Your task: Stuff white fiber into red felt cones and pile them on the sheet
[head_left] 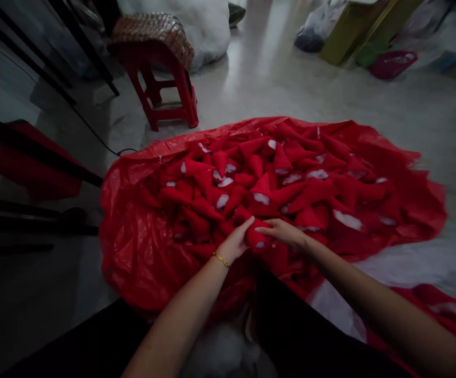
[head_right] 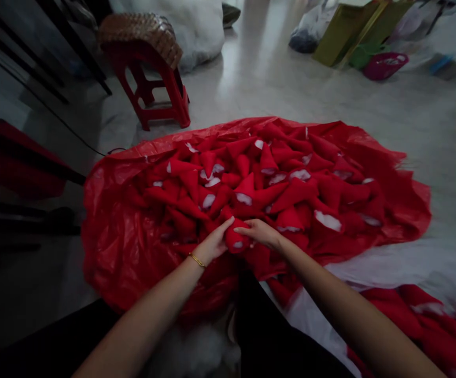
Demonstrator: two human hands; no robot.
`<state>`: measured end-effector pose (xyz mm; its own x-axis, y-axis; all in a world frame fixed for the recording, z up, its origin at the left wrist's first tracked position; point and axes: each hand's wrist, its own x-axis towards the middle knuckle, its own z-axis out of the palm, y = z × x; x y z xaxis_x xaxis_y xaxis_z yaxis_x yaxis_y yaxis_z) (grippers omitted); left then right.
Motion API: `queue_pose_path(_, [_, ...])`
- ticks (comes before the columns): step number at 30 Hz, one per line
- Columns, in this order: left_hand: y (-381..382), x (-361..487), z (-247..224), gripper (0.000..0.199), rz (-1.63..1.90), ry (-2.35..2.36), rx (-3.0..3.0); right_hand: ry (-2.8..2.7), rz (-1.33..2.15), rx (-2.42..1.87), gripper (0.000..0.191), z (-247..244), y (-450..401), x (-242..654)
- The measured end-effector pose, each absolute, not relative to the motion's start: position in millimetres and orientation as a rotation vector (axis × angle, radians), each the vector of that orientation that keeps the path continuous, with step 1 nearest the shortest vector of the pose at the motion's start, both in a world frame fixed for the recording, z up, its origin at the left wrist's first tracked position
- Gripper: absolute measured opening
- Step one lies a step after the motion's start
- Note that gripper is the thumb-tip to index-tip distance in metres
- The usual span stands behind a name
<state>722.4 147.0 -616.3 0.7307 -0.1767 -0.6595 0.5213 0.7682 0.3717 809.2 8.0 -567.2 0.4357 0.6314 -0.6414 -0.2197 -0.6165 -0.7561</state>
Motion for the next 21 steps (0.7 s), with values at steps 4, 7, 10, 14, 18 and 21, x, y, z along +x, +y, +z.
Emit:
queue_pose_path(4, [140, 712, -598, 0.032, -0.278, 0.784, 0.351, -0.189, 1.384, -1.735, 0.056, -536, 5, 802])
queue_pose_path(7, [128, 704, -584, 0.029, -0.134, 0.827, 0.365, -0.137, 1.249, -1.789, 0.056, -527, 4, 791])
queue_pose_path(10, [103, 701, -569, 0.028, -0.081, 0.764, 0.457, -0.323, 1.049, -1.932, 0.058, -523, -14, 780])
queue_pose_path(14, [78, 702, -555, 0.033, -0.245, 0.533, 0.633, -0.463, 0.74, -2.163, 0.05, -509, -83, 775])
queue_pose_path(18, [68, 705, -554, 0.04, -0.432, 0.482, 0.706, -0.106, 0.733, -2.337, 0.052, -487, -142, 770])
queue_pose_path(21, [52, 708, -553, 0.037, -0.542, 0.501, 0.521, -0.131, 0.785, -2.287, 0.047, -483, -128, 763])
